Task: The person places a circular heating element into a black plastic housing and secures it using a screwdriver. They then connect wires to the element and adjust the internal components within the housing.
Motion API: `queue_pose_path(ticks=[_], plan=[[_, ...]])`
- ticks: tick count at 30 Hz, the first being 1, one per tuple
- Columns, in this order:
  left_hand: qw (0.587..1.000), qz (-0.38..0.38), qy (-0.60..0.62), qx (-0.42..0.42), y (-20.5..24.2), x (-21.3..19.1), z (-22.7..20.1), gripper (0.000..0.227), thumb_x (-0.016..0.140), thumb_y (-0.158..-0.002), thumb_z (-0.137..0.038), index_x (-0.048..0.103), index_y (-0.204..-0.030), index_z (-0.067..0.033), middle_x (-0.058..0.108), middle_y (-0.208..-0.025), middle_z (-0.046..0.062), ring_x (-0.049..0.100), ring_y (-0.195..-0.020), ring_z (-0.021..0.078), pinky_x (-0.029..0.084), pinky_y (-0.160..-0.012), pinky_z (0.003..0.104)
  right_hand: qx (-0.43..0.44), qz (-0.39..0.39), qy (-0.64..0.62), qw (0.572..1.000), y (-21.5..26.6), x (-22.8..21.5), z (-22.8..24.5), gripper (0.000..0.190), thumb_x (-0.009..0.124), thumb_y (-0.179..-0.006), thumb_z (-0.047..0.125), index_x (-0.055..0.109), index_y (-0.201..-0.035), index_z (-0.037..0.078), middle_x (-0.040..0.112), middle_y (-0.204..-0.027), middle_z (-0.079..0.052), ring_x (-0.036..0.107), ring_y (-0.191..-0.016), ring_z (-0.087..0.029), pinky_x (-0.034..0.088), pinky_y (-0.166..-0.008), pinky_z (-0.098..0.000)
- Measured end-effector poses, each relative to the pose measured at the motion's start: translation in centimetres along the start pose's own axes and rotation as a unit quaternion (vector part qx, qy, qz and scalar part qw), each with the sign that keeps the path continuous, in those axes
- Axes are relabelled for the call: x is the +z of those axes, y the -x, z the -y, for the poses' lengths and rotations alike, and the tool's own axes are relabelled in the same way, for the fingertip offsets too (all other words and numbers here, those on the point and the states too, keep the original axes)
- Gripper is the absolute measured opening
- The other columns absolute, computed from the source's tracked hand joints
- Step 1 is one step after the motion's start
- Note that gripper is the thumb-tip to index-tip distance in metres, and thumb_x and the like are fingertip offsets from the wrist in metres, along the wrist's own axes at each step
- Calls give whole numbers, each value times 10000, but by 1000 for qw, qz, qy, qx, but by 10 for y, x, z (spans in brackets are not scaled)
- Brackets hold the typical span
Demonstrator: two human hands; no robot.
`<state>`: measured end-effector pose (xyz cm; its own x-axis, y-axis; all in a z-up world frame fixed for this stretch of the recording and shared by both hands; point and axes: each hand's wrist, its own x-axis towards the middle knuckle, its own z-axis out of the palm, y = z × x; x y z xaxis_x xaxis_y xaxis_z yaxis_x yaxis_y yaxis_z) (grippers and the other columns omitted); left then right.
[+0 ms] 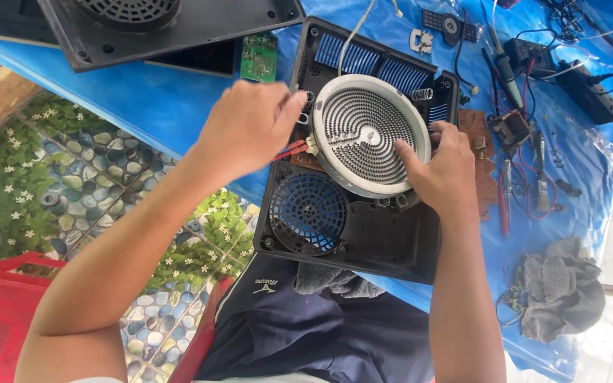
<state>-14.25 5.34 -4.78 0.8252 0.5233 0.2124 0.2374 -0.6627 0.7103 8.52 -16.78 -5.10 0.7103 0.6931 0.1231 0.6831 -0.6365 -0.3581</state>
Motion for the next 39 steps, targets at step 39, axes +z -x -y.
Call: queue_pose_path(ticks=[39], plan=[[988, -80, 63, -113, 81, 19, -36, 444, 529, -1060, -394, 699, -1191, -5, 575, -587, 87, 647, -516, 260, 525, -488, 386, -300, 8, -115, 947, -56, -33, 19, 206, 722, -976, -23, 776, -1172, -52, 756, -900, -231, 735, -867, -427, 616, -667, -446]])
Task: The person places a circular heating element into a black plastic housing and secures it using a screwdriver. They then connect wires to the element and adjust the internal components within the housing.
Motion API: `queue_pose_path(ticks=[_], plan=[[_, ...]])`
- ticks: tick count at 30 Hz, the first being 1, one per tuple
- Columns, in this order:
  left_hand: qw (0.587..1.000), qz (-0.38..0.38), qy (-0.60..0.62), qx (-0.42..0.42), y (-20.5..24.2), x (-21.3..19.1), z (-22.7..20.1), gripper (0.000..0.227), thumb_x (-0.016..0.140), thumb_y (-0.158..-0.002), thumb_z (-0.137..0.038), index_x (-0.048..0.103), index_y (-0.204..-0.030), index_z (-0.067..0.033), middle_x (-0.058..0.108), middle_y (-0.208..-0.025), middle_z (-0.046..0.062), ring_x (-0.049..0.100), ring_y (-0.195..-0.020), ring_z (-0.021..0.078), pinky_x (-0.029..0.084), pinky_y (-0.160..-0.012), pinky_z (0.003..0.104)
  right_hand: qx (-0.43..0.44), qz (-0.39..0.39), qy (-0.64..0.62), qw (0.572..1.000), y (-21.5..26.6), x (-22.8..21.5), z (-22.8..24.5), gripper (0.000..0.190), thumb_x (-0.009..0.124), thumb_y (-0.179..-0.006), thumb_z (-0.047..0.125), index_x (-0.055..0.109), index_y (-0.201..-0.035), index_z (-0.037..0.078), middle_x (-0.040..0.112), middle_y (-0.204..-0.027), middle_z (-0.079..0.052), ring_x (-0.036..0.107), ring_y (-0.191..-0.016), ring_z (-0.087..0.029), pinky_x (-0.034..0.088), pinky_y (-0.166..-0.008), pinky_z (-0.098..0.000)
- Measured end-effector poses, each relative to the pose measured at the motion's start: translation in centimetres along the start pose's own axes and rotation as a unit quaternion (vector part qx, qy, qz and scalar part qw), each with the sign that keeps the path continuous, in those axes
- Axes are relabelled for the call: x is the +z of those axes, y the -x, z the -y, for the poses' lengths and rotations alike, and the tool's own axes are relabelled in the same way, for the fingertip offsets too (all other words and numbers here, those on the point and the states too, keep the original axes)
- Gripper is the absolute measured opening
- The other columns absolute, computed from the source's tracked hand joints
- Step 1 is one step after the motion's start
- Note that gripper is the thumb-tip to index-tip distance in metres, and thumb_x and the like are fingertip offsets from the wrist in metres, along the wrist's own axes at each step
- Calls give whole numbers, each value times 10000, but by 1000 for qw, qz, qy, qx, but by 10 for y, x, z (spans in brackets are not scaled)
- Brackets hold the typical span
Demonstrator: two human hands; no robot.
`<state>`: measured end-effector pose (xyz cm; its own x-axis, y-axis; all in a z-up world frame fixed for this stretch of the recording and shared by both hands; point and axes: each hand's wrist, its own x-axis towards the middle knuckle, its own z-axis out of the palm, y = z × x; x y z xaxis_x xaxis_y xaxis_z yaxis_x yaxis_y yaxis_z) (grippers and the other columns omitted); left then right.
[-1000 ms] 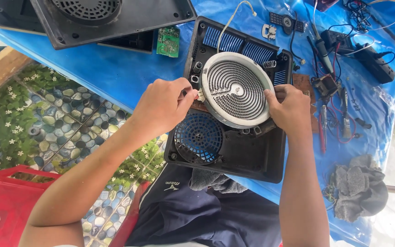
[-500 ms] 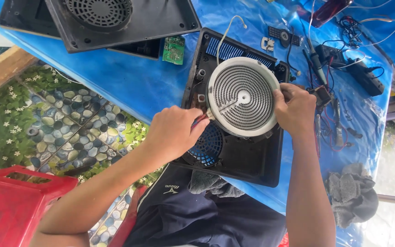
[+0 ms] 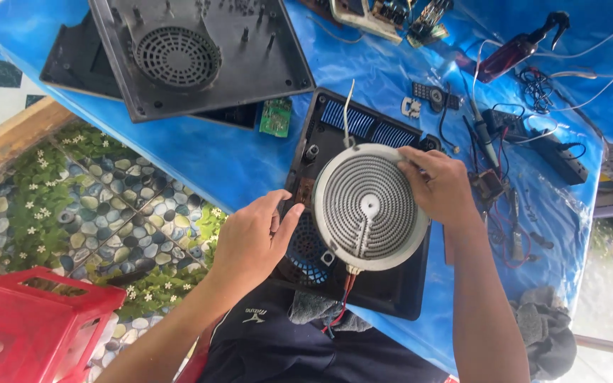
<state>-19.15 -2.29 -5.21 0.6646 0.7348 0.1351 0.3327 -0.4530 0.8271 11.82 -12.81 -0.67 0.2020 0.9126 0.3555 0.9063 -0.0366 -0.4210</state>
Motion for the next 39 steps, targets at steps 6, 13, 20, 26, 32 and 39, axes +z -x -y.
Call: queue_pose_path(ticks=[6, 13, 20, 26, 32, 39], plan=[[997, 8, -24, -66, -11, 5, 0, 522, 414, -1098, -398, 600, -1347, 22, 663, -816, 168, 736, -713, 340, 606, -557, 423, -27, 58, -11, 998, -23, -2, 9, 227, 681, -1020, 27, 757, -1225, -32, 760, -903, -211, 741, -913, -366, 637, -676, -424], [991, 39, -43, -117, -7, 32, 29, 468, 414, -1103, -380, 642, -1325, -37, 734, -993, 158, 779, -833, 273, 640, -632, 344, -46, 100, -4, 994, -38, 7, -4, 236, 671, -1021, 42, 748, -1233, -28, 762, -885, -197, 736, -920, -348, 635, -700, -426], [990, 10, -54, -128, -1, 38, 24, 484, 416, -1114, -362, 698, -1238, 11, 762, -1012, 211, 781, -848, 353, 646, -645, 420, -52, 131, 11, 990, -48, 22, -4, 241, 665, -1010, 76, 782, -1217, 43, 789, -922, -147, 733, -905, -300, 621, -714, -363], [991, -2, -39, -129, -1, 31, 16, 485, 441, -1103, -378, 724, -1206, 2, 769, -1015, 213, 786, -840, 353, 648, -655, 409, -44, 135, 10, 990, -54, 32, -5, 242, 659, -1019, 81, 787, -1222, 52, 793, -937, -133, 730, -909, -295, 613, -724, -365], [993, -15, -34, -116, -1, 33, 19, 476, 447, -1106, -344, 726, -1188, 33, 764, -960, 252, 773, -806, 406, 637, -616, 462, -32, 135, 40, 990, -56, 35, -8, 247, 645, -1031, 109, 794, -1227, 87, 794, -927, -100, 727, -916, -265, 608, -738, -342], [995, -28, -38, -89, -1, 38, 26, 432, 459, -1094, -312, 722, -1205, 13, 766, -855, 204, 767, -701, 363, 596, -501, 414, -17, 127, 13, 992, -53, 34, -10, 234, 685, -1015, 118, 788, -1221, 78, 792, -940, -115, 736, -921, -287, 611, -740, -359]])
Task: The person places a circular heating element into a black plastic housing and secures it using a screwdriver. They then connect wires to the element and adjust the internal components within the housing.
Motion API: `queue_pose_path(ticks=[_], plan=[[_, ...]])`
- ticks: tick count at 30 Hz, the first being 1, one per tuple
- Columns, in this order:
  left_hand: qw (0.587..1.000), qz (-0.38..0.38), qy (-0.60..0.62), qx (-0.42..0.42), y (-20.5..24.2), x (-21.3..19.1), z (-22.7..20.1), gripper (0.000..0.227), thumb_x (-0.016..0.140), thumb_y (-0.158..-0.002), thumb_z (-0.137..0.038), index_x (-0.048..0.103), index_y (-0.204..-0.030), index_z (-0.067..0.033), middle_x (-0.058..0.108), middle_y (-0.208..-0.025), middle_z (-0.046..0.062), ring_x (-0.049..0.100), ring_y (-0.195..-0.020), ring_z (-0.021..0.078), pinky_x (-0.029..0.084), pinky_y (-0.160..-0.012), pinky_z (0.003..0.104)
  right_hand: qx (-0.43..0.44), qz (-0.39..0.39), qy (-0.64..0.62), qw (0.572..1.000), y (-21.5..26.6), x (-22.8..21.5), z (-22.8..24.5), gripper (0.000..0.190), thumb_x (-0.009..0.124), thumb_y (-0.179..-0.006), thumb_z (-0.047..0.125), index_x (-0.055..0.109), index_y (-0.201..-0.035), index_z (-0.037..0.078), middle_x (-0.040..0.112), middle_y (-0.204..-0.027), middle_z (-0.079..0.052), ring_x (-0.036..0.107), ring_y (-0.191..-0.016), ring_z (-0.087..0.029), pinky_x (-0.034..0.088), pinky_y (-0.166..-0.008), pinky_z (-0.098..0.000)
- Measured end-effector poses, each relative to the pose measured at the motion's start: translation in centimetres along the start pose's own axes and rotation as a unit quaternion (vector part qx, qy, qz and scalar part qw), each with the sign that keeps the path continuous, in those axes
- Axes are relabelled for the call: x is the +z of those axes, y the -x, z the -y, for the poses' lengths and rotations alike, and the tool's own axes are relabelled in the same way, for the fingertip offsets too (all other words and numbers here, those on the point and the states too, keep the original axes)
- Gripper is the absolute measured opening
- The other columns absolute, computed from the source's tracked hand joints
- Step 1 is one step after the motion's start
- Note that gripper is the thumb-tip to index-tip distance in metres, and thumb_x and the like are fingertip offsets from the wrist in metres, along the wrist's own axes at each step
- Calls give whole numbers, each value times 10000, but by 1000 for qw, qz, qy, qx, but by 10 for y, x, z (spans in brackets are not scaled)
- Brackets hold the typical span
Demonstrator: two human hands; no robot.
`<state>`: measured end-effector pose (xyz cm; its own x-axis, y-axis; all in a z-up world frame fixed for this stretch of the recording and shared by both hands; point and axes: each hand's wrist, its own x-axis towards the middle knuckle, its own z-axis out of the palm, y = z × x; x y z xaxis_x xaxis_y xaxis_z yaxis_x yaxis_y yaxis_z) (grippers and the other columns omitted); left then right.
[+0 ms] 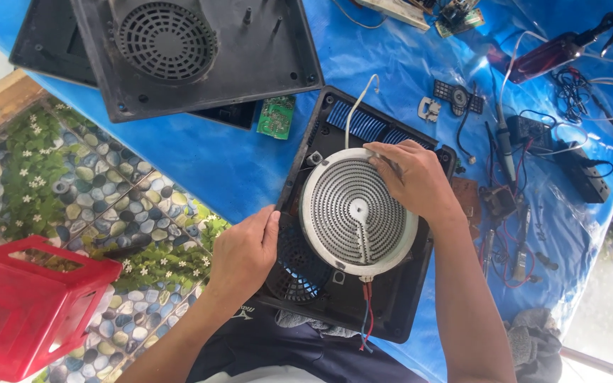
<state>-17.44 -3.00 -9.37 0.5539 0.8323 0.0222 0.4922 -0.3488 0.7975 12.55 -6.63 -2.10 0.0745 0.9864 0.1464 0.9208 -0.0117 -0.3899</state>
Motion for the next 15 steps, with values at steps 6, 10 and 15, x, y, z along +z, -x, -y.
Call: queue_pose_path(ticks=[6, 10, 15], plan=[[993, -59, -63, 78, -2, -9, -13, 420, 538, -1051, -261, 565, -1408, -41, 600, -924, 82, 608, -685, 248, 490, -486, 384, 91, -111, 14, 990, 48, -15, -16, 284, 673, -1013, 125, 678, -1288, 54, 751, -1144, -90, 707, -983, -216, 599, -827, -365], [981, -63, -102, 154, -4, -3, -25, 495, 538, -1065, -277, 501, -1481, -12, 596, -1171, 142, 612, -994, 271, 530, -795, 438, 199, -141, 47, 969, 86, -5, -20, 325, 664, -1029, 279, 686, -1311, 120, 716, -1056, -83, 605, -876, -211, 509, -696, -378], [927, -55, -329, 174, 3, 12, -41, 623, 572, -1012, -212, 394, -1604, -142, 366, -1608, 251, 389, -1501, 427, 366, -1164, 628, 233, -137, 19, 963, 101, 9, -5, 356, 663, -991, 278, 691, -1255, 41, 768, -1096, -92, 710, -821, -215, 567, -720, -383]])
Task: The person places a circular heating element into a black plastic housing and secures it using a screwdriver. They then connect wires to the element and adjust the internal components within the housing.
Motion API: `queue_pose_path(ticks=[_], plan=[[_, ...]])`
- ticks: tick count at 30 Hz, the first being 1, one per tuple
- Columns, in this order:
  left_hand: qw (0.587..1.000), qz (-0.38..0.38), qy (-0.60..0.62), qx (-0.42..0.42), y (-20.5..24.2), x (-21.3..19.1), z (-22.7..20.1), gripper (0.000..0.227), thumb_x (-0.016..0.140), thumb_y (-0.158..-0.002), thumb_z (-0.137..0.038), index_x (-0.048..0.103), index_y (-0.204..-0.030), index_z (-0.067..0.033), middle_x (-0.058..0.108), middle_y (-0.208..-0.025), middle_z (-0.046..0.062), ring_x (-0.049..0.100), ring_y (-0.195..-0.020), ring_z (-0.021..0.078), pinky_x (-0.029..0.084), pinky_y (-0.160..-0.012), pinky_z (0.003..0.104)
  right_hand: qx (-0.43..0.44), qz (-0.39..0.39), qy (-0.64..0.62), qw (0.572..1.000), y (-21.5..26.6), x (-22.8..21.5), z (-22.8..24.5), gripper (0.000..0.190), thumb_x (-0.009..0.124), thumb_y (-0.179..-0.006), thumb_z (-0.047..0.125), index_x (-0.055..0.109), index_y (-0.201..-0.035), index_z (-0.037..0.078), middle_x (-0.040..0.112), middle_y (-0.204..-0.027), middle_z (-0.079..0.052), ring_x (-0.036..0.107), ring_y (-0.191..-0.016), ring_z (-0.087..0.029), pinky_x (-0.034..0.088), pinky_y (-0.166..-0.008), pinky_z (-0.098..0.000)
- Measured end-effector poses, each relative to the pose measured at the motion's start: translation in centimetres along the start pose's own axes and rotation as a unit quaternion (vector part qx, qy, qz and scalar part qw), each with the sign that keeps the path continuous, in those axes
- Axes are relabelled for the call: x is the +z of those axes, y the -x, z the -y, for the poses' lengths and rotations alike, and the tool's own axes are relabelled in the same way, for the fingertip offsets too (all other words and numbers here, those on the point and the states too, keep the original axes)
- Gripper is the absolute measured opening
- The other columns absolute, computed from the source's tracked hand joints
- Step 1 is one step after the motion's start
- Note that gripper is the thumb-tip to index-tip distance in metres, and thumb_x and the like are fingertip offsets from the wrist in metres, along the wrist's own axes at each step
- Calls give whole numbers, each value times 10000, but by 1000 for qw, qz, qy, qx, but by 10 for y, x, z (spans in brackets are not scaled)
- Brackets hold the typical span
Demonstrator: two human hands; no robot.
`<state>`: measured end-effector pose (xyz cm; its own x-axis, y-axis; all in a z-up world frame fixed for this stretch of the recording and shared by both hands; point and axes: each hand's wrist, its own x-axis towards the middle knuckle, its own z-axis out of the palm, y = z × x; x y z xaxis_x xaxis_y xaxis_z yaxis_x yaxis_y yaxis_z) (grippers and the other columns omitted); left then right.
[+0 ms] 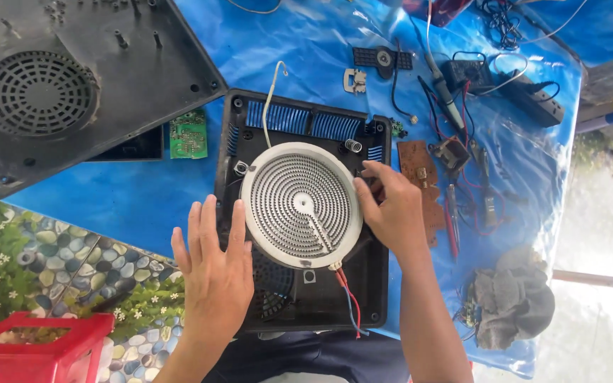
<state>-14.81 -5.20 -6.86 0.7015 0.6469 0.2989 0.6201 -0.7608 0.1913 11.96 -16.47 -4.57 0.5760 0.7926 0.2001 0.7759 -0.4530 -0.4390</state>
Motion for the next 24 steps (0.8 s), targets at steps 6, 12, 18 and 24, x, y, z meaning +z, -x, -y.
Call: queue_pose_path(ticks=[6, 12, 18, 24], plan=[[991, 68, -111, -8, 8, 8, -2, 859, 612, -884, -130, 259, -1665, -185, 327, -1692, 141, 367, -1530, 400, 403, -1111, 685, 0, -11, 11, 1000, -13, 1, -5, 468, 655, -1009, 270, 587, -1369, -21, 702, -1205, -170, 676, -723, -215, 563, -737, -426], [982, 86, -170, -10, 9, 2, 0, 924, 624, -871, -192, 195, -1685, -274, 343, -1710, 46, 410, -1510, 374, 443, -1070, 672, -107, -19, -57, 992, -49, 17, -10, 186, 680, -1000, 55, 720, -1173, 0, 718, -1140, -200, 732, -969, -323, 606, -855, -406], [976, 99, -191, -23, 10, 3, -5, 902, 611, -898, -242, 171, -1683, -303, 304, -1726, 30, 510, -1431, 325, 475, -1014, 677, -96, -49, -61, 992, -55, 36, -20, 408, 732, -994, 110, 594, -1366, 14, 748, -1031, -98, 703, -765, -205, 604, -765, -347], [981, 109, -160, -30, 11, 4, -4, 962, 630, -867, -179, 140, -1685, -306, 257, -1741, 34, 510, -1436, 314, 437, -1042, 698, -72, -71, -22, 995, -38, 24, -11, 416, 637, -1047, 253, 558, -1374, 9, 708, -1174, -122, 706, -877, -210, 559, -809, -418]])
